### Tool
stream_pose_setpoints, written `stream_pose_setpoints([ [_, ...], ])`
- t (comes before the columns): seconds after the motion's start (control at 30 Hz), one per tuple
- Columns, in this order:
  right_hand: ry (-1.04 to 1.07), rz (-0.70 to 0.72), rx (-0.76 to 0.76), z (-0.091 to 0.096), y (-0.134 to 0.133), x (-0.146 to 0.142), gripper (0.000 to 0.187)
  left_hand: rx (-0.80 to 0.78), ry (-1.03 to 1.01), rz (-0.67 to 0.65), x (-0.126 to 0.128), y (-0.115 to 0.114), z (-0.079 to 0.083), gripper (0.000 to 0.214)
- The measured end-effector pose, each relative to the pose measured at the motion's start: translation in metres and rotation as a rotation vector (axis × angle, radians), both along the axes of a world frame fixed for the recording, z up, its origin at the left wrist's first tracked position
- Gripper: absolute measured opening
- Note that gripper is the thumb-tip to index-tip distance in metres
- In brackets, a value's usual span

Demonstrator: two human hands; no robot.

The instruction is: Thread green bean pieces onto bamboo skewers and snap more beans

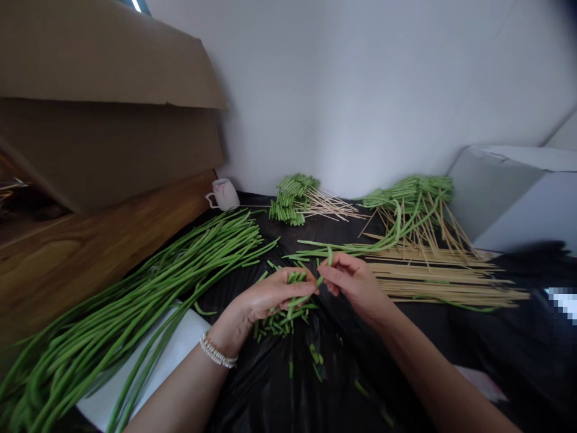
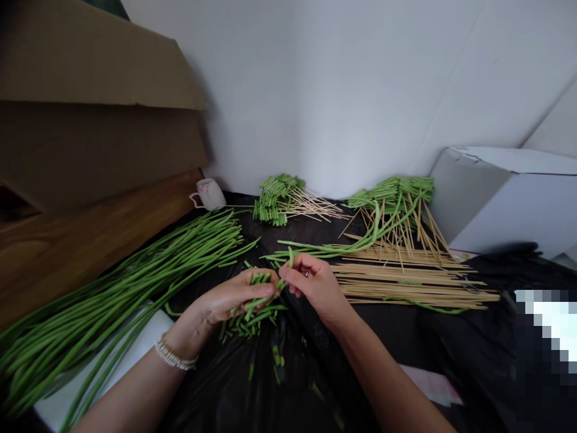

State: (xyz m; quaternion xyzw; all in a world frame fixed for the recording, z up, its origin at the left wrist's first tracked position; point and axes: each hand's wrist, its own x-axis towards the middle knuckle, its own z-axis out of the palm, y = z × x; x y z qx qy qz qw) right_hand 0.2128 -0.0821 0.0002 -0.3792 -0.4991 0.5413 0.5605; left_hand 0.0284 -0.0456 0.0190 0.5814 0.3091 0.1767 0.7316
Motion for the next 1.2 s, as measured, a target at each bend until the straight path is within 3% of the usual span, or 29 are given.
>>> stream_pose_setpoints([
  [0.27,0.068,-0.088,0.012,0.002,0.0,0.004,0.019,0.011,-0.041,0.104,0.002,0.0,-0.002,0.027],
  [0.43,-0.012,-0.076,-0.006,-0.002,0.0,-0.002,0.02,-0.206,-0.434,0.305,-0.001,0.009,0.002,0.017],
  [0.57,-0.111,-0.033,-0.01,-0.004,-0.002,-0.006,0.022,-0.347,-0.676,0.355,-0.011,0.02,0.008,0.013],
  [0.83,-0.208,0.034,0.034,0.005,-0.005,-0.006,0.02,-0.083,-0.101,0.112,0.001,0.003,0.003,0.033],
  [0.97,-0.532,-0.146,0.267,0.002,-0.005,-0.005,0.013,-0.007,-0.003,0.084,0.001,0.0,0.006,0.031],
  [1.1,-1.154,-0.329,0.722,-0.006,-0.005,0.0,0.023,0.048,0.06,0.136,-0.002,0.006,0.005,0.033],
  [1.2,-1.504,-0.36,0.881,-0.011,-0.004,0.002,0.02,0.134,0.127,0.144,-0.003,0.008,0.003,0.035],
])
